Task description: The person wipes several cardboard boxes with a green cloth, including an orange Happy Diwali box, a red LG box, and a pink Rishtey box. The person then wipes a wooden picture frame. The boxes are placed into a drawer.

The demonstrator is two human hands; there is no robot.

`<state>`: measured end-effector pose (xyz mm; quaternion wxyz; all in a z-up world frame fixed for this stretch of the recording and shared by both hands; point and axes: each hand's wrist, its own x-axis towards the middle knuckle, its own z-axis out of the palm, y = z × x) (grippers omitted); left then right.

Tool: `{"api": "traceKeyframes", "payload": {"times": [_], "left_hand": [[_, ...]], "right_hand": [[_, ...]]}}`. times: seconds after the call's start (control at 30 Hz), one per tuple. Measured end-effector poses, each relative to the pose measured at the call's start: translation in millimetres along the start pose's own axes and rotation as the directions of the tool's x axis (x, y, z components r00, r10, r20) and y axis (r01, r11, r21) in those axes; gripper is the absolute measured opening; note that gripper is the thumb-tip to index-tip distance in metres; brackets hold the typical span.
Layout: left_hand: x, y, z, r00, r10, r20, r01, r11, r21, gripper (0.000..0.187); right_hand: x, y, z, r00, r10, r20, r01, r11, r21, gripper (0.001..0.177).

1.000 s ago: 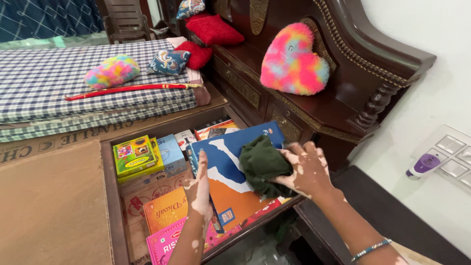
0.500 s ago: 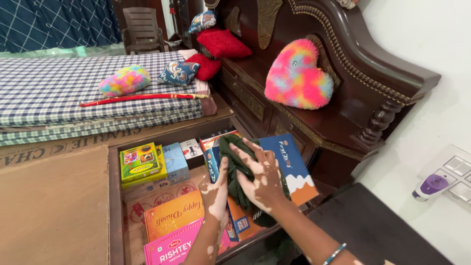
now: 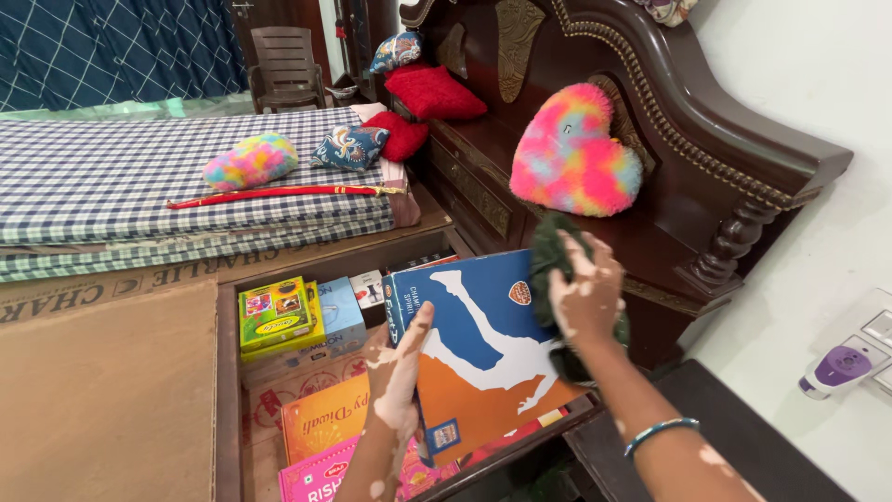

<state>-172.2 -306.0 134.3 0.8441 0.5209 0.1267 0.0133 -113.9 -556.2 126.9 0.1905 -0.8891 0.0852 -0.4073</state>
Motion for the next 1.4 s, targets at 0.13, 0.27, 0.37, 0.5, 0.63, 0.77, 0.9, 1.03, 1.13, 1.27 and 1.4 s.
{"api": "traceKeyframes", "payload": {"times": [0.13, 0.27, 0.37, 0.5, 0.63, 0.77, 0.9, 1.03, 1.13, 1.27, 1.4], "left_hand": [[10.2, 11.7, -11.3, 0.996, 0.063, 0.059, -0.064, 0.998, 0.016, 0.04], [22.8, 25.7, -18.6, 0.999, 0.028, 0.041, -0.029, 0.999, 0.031, 0.037], [31.1, 38.7, -27.7, 0.999, 0.0, 0.044, 0.0, 1.0, 0.006, 0.035], [50.8, 60.8, -45.8, 0.994, -0.027, 0.103, 0.031, 0.999, -0.036, 0.033], [72.0, 66.4, -58.6, 0.997, 0.02, 0.074, -0.027, 0.995, 0.095, 0.036], [94.1, 66.2, -69.7, 0.999, 0.052, 0.001, -0.051, 0.98, 0.194, 0.038], [112.4, 66.2, -80.1, 0.998, -0.056, -0.019, 0.055, 0.997, -0.05, 0.043], [121.6, 65.9, -84.9, 0.998, 0.052, -0.034, -0.058, 0.979, -0.198, 0.055], [123.0, 70.1, -89.3, 0.995, -0.024, -0.098, 0.006, 0.983, -0.182, 0.056], [114.9, 76.0, -96.5, 0.982, -0.152, -0.115, 0.124, 0.967, -0.221, 0.055], [103.3, 82.5, -95.9, 0.994, -0.1, -0.054, 0.091, 0.985, -0.148, 0.055]], "right_hand": [[10.5, 39.3, 10.7, 0.915, 0.4, 0.059, -0.398, 0.917, -0.041, 0.045], [2.9, 34.8, 28.8, 0.891, 0.454, 0.001, -0.454, 0.891, 0.019, 0.039], [-6.3, 8.6, 41.2, 0.945, 0.311, -0.104, -0.311, 0.95, 0.018, 0.045], [-7.5, -49.8, 48.9, 0.976, 0.173, -0.131, -0.174, 0.985, 0.004, 0.049], [-18.2, -137.3, 56.1, 0.989, 0.143, -0.019, -0.139, 0.977, 0.16, 0.051], [-51.1, -222.6, 50.2, 0.988, -0.133, -0.08, 0.151, 0.947, 0.283, 0.058], [-85.9, -265.3, 32.8, 0.959, -0.282, 0.03, 0.257, 0.91, 0.324, 0.062], [-94.2, -253.3, 23.6, 0.911, -0.412, 0.015, 0.387, 0.868, 0.311, 0.066], [-86.7, -224.6, 32.5, 0.921, -0.389, -0.014, 0.38, 0.89, 0.25, 0.066], [-72.2, -162.6, 44.3, 0.954, -0.288, -0.08, 0.293, 0.954, 0.066, 0.063], [-44.8, -97.0, 46.5, 0.994, -0.049, 0.099, 0.065, 0.984, -0.167, 0.058]]}}
